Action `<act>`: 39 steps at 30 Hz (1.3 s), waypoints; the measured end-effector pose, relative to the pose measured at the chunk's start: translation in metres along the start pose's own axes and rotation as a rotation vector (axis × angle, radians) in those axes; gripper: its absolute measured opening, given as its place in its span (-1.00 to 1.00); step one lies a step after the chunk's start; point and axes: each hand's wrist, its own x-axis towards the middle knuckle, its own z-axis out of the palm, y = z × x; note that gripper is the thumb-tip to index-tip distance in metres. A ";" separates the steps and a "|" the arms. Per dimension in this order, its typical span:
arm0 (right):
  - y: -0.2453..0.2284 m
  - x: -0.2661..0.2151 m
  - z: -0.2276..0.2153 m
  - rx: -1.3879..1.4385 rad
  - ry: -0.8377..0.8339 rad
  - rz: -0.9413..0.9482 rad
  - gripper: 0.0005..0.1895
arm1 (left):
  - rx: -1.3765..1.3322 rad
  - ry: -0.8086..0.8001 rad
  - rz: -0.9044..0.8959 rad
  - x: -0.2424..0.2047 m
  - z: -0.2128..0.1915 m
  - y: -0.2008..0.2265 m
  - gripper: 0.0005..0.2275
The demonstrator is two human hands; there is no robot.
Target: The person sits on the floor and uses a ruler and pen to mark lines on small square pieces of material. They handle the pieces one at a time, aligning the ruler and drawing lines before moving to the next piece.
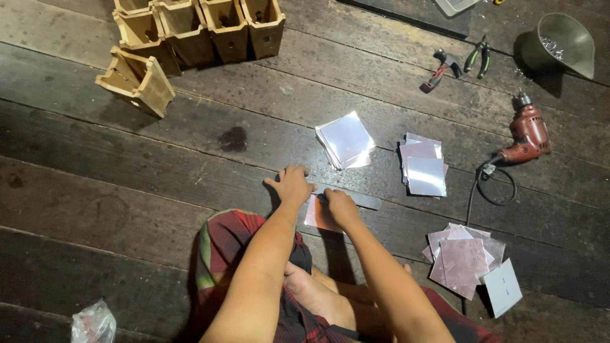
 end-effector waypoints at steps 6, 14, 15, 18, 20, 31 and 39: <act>-0.034 -0.008 -0.036 0.051 -0.089 0.031 -0.63 | -0.010 -0.032 -0.026 -0.001 -0.008 0.004 -0.74; -0.023 -0.031 -0.075 0.080 -0.098 0.141 -0.67 | -0.005 -0.052 -0.024 -0.007 -0.020 0.008 -0.72; -0.024 -0.036 -0.082 0.057 -0.126 0.139 -0.69 | -0.022 -0.058 -0.027 -0.007 -0.020 0.008 -0.73; -0.021 -0.020 -0.066 0.101 -0.111 0.126 -0.64 | -0.032 -0.067 -0.035 -0.009 -0.027 0.011 -0.73; -0.035 -0.013 -0.063 0.124 -0.124 0.127 -0.62 | -0.024 -0.067 -0.042 -0.011 -0.030 0.012 -0.75; -0.007 -0.024 -0.063 0.110 -0.077 0.208 -0.71 | -0.049 -0.048 -0.039 -0.006 -0.023 0.008 -0.72; -0.014 -0.015 -0.056 0.147 -0.104 0.172 -0.67 | -0.038 -0.070 -0.037 -0.008 -0.028 0.010 -0.75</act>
